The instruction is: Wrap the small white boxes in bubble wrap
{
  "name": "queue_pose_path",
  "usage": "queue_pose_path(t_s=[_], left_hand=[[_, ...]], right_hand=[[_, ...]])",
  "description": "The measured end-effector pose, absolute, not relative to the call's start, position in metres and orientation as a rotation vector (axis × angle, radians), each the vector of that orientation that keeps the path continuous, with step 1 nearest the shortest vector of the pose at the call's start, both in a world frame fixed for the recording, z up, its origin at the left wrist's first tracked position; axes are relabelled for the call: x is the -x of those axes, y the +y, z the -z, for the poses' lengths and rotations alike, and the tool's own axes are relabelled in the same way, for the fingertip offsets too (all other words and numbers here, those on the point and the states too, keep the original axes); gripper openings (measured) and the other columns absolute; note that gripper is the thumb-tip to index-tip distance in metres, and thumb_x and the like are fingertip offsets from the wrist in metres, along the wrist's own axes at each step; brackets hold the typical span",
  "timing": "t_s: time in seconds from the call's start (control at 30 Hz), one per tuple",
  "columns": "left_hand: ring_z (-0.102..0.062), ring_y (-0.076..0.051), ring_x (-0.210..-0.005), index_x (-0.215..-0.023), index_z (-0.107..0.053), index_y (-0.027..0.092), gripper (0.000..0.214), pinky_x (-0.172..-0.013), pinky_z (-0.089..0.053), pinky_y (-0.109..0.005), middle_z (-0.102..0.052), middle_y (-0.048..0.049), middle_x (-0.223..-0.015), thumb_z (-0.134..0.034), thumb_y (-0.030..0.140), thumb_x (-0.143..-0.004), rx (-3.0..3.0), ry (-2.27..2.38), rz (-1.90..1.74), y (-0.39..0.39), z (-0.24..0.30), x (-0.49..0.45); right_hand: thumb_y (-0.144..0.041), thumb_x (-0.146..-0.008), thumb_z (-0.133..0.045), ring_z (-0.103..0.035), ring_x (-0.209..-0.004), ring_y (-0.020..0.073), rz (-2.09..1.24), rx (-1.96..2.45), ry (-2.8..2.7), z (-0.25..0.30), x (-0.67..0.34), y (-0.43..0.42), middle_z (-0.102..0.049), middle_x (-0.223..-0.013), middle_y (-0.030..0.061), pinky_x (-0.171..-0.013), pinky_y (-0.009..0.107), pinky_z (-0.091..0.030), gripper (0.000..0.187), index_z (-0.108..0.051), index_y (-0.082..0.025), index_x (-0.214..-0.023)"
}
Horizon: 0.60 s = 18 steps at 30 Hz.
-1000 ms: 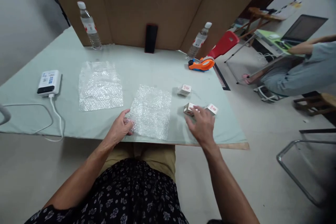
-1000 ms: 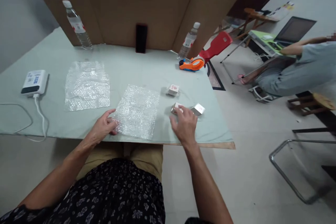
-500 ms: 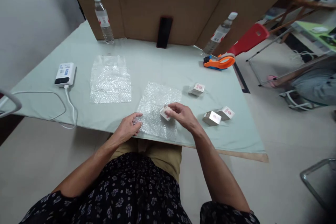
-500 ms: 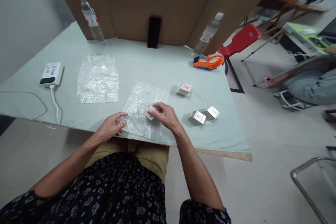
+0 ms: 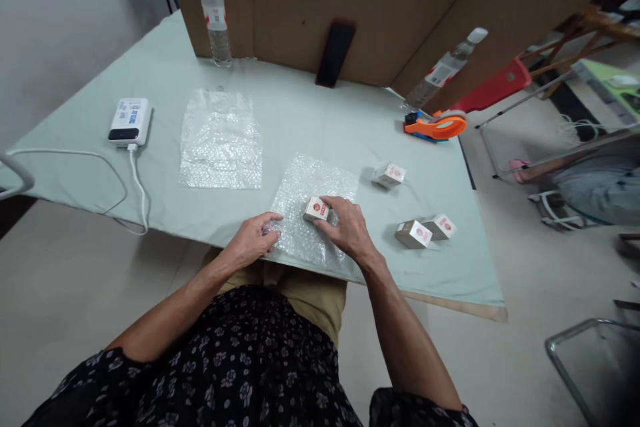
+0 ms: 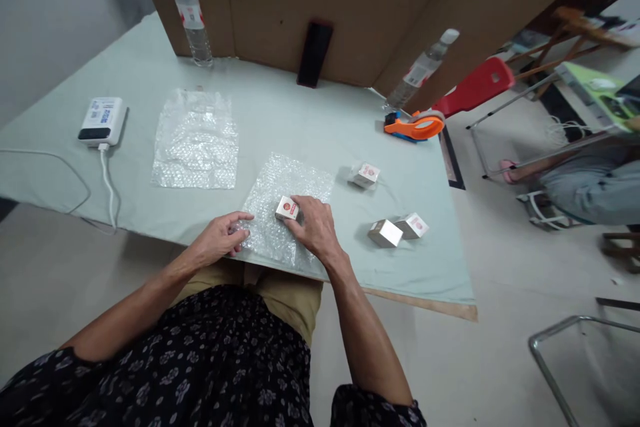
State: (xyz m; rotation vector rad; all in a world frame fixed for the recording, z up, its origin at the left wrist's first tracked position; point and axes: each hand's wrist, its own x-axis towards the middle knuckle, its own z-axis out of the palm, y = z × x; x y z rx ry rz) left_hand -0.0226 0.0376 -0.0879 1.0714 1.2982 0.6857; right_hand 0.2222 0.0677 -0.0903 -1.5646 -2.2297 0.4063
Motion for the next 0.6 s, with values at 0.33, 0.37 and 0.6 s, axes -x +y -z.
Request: queue_pose_path(t_s=[0.33, 0.37, 0.6], left_hand=[[-0.050, -0.038, -0.124, -0.128, -0.065, 0.026, 0.060, -0.108, -0.039, -0.054, -0.055, -0.0135, -0.135, -0.072, 0.014, -0.070, -1.816, 1.379, -0.699, 0.015, 0.074, 0.043], [-0.039, -0.041, -0.136, -0.128, -0.064, 0.026, 0.059, -0.113, -0.032, -0.058, -0.046, -0.0135, -0.148, -0.070, 0.012, -0.072, -1.934, 1.365, -0.681, 0.015, 0.075, 0.042], [-0.026, -0.036, -0.148, -0.097, -0.074, 0.023, 0.025, -0.121, -0.015, -0.060, -0.047, -0.0088, -0.152, -0.067, 0.009, -0.077, -2.142, 1.046, -0.626, 0.038, 0.080, 0.014]], right_hand=[[-0.037, -0.086, -0.065, -0.062, -0.110, 0.0290, -0.437, 1.550, -2.221, 0.089, -0.223, 0.069, -0.070, -0.120, 0.0104, -0.093, 0.045, -0.042, 0.039, -0.061, -0.021, -0.122], [-0.037, -0.086, -0.065, -0.062, -0.110, 0.0290, -0.433, 1.550, -2.221, 0.089, -0.222, 0.069, -0.070, -0.120, 0.0103, -0.093, 0.045, -0.042, 0.039, -0.061, -0.022, -0.123], [-0.047, -0.087, -0.065, -0.060, -0.117, 0.0313, -0.491, 1.531, -2.212, 0.087, -0.228, 0.069, -0.066, -0.129, 0.0121, -0.096, 0.050, -0.042, 0.051, -0.056, -0.024, -0.132]])
